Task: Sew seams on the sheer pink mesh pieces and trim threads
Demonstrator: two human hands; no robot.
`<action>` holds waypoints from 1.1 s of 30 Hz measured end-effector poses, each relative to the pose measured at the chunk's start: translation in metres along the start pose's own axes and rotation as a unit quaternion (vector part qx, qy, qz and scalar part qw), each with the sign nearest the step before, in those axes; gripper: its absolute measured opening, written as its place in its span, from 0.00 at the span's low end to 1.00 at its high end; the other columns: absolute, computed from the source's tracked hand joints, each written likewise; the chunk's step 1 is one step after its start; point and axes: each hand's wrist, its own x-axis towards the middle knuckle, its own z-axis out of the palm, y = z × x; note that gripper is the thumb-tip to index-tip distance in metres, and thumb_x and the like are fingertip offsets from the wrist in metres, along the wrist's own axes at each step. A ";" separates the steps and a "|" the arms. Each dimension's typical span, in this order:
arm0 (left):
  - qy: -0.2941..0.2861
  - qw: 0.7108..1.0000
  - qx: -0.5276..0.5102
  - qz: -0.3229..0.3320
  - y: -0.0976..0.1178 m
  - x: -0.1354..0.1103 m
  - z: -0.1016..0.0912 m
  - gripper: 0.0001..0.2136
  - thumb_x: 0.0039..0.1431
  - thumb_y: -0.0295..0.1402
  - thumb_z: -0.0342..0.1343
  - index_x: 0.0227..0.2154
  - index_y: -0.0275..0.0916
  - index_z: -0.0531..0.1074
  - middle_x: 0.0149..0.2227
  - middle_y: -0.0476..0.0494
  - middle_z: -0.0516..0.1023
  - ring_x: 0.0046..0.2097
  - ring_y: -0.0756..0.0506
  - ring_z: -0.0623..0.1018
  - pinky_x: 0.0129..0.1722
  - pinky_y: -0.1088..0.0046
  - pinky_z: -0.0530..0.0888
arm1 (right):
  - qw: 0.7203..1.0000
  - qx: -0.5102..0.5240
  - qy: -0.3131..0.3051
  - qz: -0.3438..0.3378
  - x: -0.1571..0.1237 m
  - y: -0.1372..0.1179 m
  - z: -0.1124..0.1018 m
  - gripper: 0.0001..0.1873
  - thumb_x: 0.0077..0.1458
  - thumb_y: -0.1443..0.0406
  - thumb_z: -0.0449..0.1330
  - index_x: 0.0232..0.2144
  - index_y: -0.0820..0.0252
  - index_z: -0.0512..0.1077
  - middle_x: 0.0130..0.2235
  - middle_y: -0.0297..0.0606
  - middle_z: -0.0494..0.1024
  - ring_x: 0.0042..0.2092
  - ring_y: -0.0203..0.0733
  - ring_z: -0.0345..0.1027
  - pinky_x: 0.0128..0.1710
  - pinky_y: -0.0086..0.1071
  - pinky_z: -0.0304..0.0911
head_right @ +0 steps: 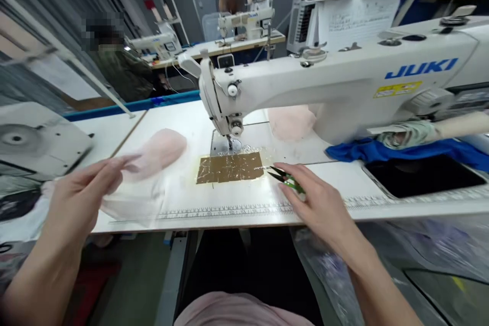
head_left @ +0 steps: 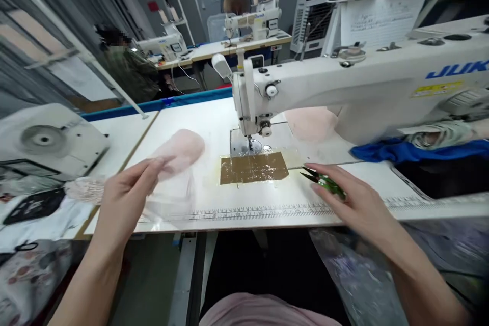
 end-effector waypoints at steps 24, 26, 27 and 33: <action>-0.237 0.959 0.098 0.122 0.010 0.018 0.102 0.16 0.58 0.39 0.55 0.49 0.44 0.73 0.48 0.42 0.75 0.50 0.37 0.72 0.47 0.60 0.67 | 0.988 -0.093 -0.087 -0.093 0.078 -0.067 0.030 0.27 0.55 0.41 0.54 0.36 0.57 0.74 0.30 0.41 0.79 0.30 0.48 0.73 0.28 0.35 0.58; -0.245 0.960 0.076 0.114 0.010 0.022 0.112 0.14 0.52 0.40 0.61 0.42 0.43 0.75 0.44 0.43 0.77 0.49 0.35 0.71 0.49 0.56 0.64 | 0.981 -0.115 -0.123 -0.099 0.090 -0.083 0.043 0.29 0.50 0.40 0.57 0.37 0.59 0.72 0.27 0.41 0.77 0.30 0.51 0.72 0.29 0.36 0.58; -0.248 0.961 0.063 0.107 0.009 0.022 0.116 0.11 0.52 0.39 0.61 0.38 0.42 0.76 0.41 0.43 0.77 0.49 0.35 0.70 0.49 0.55 0.64 | 0.979 -0.104 -0.144 -0.101 0.096 -0.086 0.047 0.27 0.49 0.43 0.60 0.37 0.59 0.71 0.27 0.41 0.76 0.31 0.52 0.72 0.30 0.36 0.58; -0.266 0.960 -0.071 0.046 0.014 0.019 0.133 0.08 0.59 0.38 0.54 0.28 0.42 0.73 0.31 0.48 0.76 0.36 0.43 0.73 0.36 0.68 0.69 | 0.962 0.051 -0.243 -0.115 0.117 -0.055 0.046 0.10 0.53 0.70 0.58 0.39 0.56 0.68 0.31 0.31 0.78 0.31 0.38 0.71 0.28 0.28 0.57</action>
